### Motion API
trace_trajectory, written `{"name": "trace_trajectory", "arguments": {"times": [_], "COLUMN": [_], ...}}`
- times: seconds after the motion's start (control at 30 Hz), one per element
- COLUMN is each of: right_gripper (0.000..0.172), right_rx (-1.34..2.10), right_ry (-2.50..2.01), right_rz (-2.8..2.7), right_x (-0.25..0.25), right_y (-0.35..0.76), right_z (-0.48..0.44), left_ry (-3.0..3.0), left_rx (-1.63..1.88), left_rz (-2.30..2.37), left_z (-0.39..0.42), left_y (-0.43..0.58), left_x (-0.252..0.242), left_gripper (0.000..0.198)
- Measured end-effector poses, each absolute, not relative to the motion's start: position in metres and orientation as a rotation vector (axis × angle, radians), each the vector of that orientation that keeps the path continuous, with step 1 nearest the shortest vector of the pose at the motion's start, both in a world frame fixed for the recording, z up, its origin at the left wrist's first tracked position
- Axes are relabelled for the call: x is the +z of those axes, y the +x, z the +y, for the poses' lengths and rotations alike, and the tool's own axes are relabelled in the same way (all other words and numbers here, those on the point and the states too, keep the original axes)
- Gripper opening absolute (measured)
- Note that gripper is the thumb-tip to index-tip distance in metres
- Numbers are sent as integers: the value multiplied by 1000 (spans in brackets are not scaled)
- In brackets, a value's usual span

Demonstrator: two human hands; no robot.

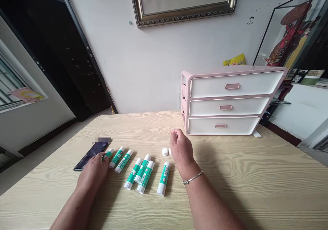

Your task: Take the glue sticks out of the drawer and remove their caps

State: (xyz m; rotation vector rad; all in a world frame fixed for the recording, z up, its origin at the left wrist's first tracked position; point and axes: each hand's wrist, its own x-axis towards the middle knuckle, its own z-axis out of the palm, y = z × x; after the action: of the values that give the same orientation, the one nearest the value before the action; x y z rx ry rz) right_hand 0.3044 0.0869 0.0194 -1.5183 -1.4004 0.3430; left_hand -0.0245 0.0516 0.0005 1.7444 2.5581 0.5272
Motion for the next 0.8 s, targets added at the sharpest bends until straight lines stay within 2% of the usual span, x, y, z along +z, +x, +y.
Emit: {"name": "trace_trajectory", "arguments": {"times": [0.2, 0.4, 0.57, 0.67, 0.8], "right_gripper": [30, 31, 29, 25, 22], "right_rx": [272, 377, 351, 364, 402], "right_ry": [-1920, -1987, -1958, -1982, -1973], "right_rz": [-1567, -1682, -1695, -1698, -1739], "right_x": [29, 12, 0, -1, -3], "right_y": [313, 318, 315, 314, 314], "right_z": [88, 94, 99, 101, 103], "left_ry": [1898, 1899, 1948, 2018, 2053], "left_rx": [446, 450, 748, 900, 792], "left_rz": [2526, 2511, 2543, 2283, 1912], "left_z": [47, 49, 37, 24, 7], "left_y": [-23, -28, -19, -4, 24], "left_x": [0, -9, -3, -4, -11], "left_gripper": [49, 59, 54, 44, 35]}}
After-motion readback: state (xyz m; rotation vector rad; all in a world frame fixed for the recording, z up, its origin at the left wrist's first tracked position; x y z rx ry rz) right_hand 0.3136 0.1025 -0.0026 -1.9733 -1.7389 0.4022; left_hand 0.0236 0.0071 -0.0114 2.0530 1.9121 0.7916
